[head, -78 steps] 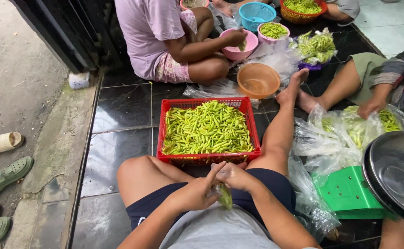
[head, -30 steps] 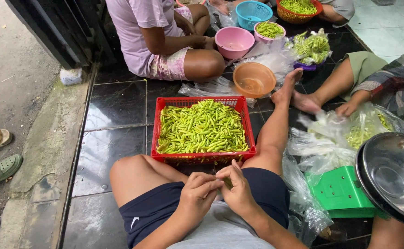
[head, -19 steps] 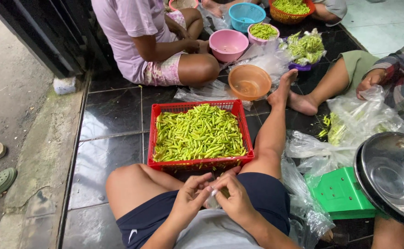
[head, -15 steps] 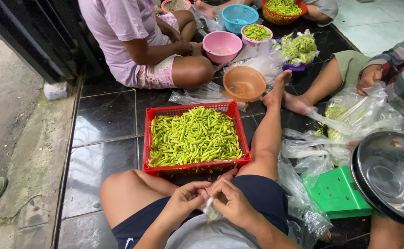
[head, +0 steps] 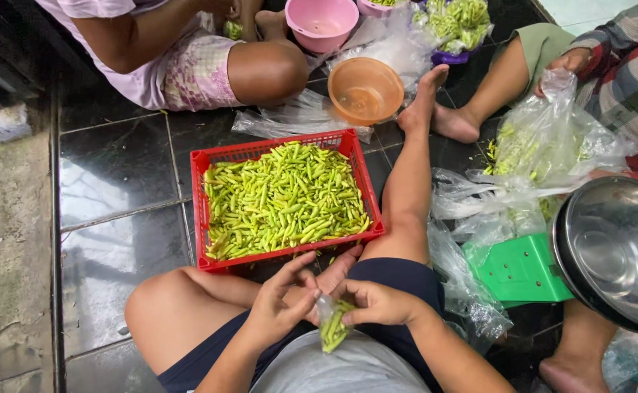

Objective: The person sorts green chilies from a red plastic crate into small clear plastic bags by hand while sitting on the floor.

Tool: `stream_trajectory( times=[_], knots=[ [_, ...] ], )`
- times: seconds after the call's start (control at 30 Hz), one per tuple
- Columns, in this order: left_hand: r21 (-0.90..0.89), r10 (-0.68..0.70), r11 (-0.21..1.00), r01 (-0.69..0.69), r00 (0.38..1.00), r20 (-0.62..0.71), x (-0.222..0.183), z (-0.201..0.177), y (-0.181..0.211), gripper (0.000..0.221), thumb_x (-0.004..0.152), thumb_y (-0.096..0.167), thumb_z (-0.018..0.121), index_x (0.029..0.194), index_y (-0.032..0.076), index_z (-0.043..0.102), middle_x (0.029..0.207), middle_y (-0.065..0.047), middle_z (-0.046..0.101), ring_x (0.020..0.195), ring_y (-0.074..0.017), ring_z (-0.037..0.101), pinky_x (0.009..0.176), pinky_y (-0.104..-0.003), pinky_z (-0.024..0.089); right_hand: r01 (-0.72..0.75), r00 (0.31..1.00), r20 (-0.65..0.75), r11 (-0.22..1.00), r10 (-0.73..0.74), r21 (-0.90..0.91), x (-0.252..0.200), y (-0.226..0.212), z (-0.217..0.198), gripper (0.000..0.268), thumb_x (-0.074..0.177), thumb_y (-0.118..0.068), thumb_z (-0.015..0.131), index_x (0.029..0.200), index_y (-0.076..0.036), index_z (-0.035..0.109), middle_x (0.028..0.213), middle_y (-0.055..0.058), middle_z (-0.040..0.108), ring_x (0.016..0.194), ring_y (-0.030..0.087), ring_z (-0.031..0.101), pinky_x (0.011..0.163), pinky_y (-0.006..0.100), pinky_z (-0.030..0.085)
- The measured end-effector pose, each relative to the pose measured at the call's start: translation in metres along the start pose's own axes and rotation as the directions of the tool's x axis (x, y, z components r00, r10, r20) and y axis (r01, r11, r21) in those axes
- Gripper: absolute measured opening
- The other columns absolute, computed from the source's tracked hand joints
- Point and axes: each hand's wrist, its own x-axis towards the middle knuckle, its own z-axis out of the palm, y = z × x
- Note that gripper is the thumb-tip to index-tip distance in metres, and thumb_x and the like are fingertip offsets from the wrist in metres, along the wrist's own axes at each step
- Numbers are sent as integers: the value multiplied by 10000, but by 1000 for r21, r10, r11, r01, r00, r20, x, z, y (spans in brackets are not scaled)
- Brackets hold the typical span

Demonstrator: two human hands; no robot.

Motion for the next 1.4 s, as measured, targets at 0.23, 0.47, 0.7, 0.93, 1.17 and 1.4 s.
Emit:
stream_trajectory(
  times=[0.23, 0.47, 0.7, 0.93, 1.17, 1.4],
  knots=[
    [427, -487, 802, 418, 871, 62, 21, -17, -148, 293, 943, 285, 598, 1165, 147, 731, 1089, -10, 742, 994, -169, 660, 876, -311, 514, -108, 855, -475, 968, 206, 225, 27, -11, -129, 292, 960, -58, 634, 1232, -46, 531, 1102, 156, 678, 880, 218, 693, 631, 308, 615],
    [920, -546, 282, 274, 834, -81, 1, -2, -275, 672, 891, 499, 674, 1402, 69, 599, 1040, -202, 745, 939, -360, 738, 790, -433, 609, 402, 582, -788, 913, -201, 64, 57, -107, -262, 823, 1062, -352, 718, 1605, -184, 123, 1606, 379, 84, 1421, 526, 437, 1159, 641, 380],
    [935, -471, 268, 232, 878, -83, 24, 14, -276, 514, 916, 452, 672, 1307, 117, 674, 830, -106, 770, 789, -308, 765, 687, -416, 617, 13, 445, -871, 974, -210, -228, 25, 6, -253, 684, 971, -245, 751, 1518, -72, 378, 1472, 182, 499, 1212, 250, 620, 973, 343, 537],
    [985, -355, 173, 0, 933, 62, 32, 24, -291, 155, 861, 183, 631, 872, 135, 779, 731, -82, 752, 710, -269, 760, 592, -417, 597, -968, 24, -990, 242, -142, -58, -129, 142, -294, 575, 866, -668, 668, 1347, -357, 623, 1484, 91, 491, 1255, 416, 480, 904, 655, 448],
    [873, -325, 482, -76, 909, 259, 34, 12, -281, 467, 946, 100, 555, 1400, 201, 598, 1048, -216, 727, 956, -421, 734, 779, -542, 590, -928, 152, -964, 366, 218, -64, -107, 122, -212, 528, 1020, -152, 392, 1545, -111, 431, 1485, 335, 491, 1355, 515, 495, 1087, 617, 414],
    [922, -143, 250, -295, 931, 337, 65, 19, -292, 323, 933, 182, 574, 1197, 253, 745, 964, -83, 742, 868, -295, 750, 711, -418, 593, -926, 136, -980, 370, 144, -74, -109, 141, -224, 479, 1050, -106, 348, 1502, -86, 505, 1453, 291, 569, 1349, 508, 506, 1086, 618, 419]
  ],
)
